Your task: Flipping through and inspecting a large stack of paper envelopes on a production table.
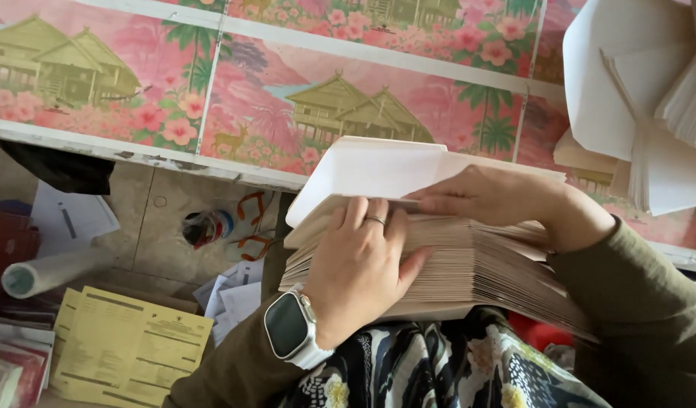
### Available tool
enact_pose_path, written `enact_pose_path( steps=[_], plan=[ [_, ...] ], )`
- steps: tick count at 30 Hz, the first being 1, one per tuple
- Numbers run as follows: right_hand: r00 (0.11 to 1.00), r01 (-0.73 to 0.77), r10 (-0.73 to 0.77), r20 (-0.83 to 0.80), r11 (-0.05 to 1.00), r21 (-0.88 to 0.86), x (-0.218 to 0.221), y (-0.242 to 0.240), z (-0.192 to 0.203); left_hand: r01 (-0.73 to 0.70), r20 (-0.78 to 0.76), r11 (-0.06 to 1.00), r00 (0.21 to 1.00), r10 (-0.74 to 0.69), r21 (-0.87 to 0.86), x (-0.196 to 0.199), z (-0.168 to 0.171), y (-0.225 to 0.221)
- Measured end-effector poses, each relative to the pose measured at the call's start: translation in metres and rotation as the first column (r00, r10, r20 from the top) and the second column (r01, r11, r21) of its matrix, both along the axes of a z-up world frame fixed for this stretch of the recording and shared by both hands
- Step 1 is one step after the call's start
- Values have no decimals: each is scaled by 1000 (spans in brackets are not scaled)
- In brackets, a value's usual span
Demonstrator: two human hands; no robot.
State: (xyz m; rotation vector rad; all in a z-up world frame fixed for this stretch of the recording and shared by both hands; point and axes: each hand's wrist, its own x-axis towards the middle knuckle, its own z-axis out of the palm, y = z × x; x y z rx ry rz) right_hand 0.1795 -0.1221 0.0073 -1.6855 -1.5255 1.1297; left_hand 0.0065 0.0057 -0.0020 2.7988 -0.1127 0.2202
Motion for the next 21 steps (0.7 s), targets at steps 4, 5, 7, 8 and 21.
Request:
enact_pose_path(
  steps=[4, 5, 7, 8, 21],
  plan=[
    [968, 239, -165, 190, 841, -485, 2, -1, -18, 51, 37, 997, 998, -53, 62, -1, 3, 0],
    [946, 298, -168, 276, 786, -542, 1, -2, -24, 55, 36, 998, 998, -56, 21, -2, 0, 0],
    [920, 355, -159, 359, 726, -588, -1, 1, -25, 56, 33, 998, 998, -56, -20, -2, -3, -1],
    [911, 392, -210, 354, 705, -591, -2, 3, -21, 46, 24, 999, 999, -45, -7, -2, -4, -2],
    [554, 247, -378, 742, 926, 286, -12, -28, -62, 64, 27, 994, 998, -61, -92, -2, -4, -2]
  ],
)
